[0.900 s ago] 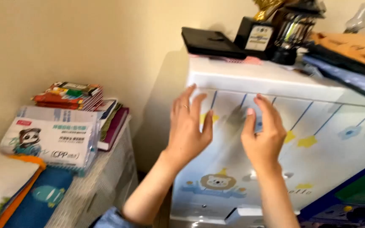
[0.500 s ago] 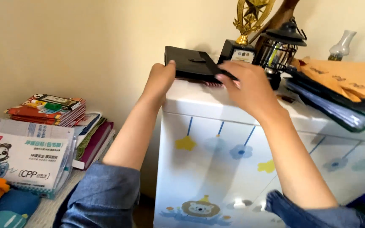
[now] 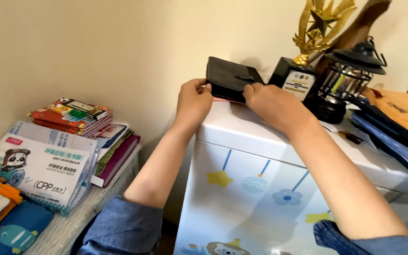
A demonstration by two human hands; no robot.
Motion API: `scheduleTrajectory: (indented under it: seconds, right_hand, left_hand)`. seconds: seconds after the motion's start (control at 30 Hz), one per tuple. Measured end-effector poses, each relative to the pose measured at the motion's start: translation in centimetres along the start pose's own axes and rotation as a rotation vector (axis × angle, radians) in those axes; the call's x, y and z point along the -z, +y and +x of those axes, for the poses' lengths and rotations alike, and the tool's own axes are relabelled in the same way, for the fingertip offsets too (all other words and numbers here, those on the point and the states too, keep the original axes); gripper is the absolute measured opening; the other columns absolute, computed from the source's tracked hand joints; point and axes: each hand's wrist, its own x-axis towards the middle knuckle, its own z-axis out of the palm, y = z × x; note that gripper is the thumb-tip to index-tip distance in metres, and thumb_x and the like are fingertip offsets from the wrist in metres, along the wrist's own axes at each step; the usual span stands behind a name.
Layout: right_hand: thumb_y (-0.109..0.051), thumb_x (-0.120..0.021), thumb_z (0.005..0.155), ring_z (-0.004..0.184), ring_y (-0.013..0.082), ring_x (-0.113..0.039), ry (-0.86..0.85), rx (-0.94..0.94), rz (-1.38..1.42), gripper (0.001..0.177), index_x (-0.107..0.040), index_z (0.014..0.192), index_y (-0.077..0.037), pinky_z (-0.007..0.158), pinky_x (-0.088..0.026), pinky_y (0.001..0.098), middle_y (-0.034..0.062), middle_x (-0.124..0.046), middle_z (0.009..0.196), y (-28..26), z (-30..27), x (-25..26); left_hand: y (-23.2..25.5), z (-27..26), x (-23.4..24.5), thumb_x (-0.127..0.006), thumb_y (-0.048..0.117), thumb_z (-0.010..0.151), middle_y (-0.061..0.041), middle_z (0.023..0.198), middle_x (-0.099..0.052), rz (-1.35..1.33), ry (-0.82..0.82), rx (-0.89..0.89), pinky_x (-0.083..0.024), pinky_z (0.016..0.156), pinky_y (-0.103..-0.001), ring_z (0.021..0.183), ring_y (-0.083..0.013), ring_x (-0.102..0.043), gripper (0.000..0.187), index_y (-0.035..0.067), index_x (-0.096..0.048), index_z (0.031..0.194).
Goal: Organizing various items including books, grooming tools, and an envelope on shelves and dressers.
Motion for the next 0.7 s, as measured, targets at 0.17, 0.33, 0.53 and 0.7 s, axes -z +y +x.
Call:
scheduleTrajectory:
  seconds: [0.17,0.33,0.53,0.7]
  right_hand:
    - [-0.002,-0.061,0.085,0.068,0.0276,-0.073,0.056,0.022,-0.256,0.004,-0.058,0.087,0.0,0.059,-0.059,0.0348,0.016,-0.068,0.079,0.1,-0.3,-0.7]
    - [-0.006,-0.063,0.091,0.063,0.024,-0.072,0.183,-0.019,-0.298,0.009,-0.058,0.086,-0.001,0.054,-0.058,0.0317,0.0125,-0.066,0.076,-0.4,-0.6,-0.1]
    - [-0.009,-0.066,0.102,0.065,0.0196,-0.067,0.462,0.003,-0.424,0.016,-0.058,0.09,-0.002,0.057,-0.056,0.03,0.0075,-0.061,0.078,-1.3,-0.9,1.3]
    - [-0.002,-0.067,0.109,0.073,0.0239,-0.067,0.737,-0.114,-0.301,0.008,-0.063,0.108,0.004,0.063,-0.055,0.0328,0.011,-0.063,0.089,-3.8,-0.6,2.3]
  left_hand:
    - [-2.2,2.6,-0.1,-0.063,0.015,0.091,-0.013,0.098,-0.074,-0.103,0.065,-0.065,-0.055,0.076,-0.03,0.086,-0.0157,-0.07,0.036,-0.004,-0.064,0.121]
    - [-1.6,4.0,0.4,-0.069,0.015,0.08,-0.023,0.11,-0.072,-0.265,-0.001,0.024,-0.053,0.089,-0.034,0.102,-0.0232,-0.067,0.058,-0.003,-0.053,0.134]
    - [1.7,2.1,1.1,-0.071,0.021,0.08,-0.02,0.117,-0.071,-0.473,0.031,-0.027,-0.047,0.098,-0.039,0.115,-0.0246,-0.06,0.063,-0.002,-0.05,0.136]
    - [3.7,0.2,1.9,-0.074,0.061,0.081,-0.017,0.128,-0.066,-0.527,-0.044,-0.191,-0.041,0.106,-0.04,0.123,-0.026,-0.064,0.089,0.001,-0.05,0.141]
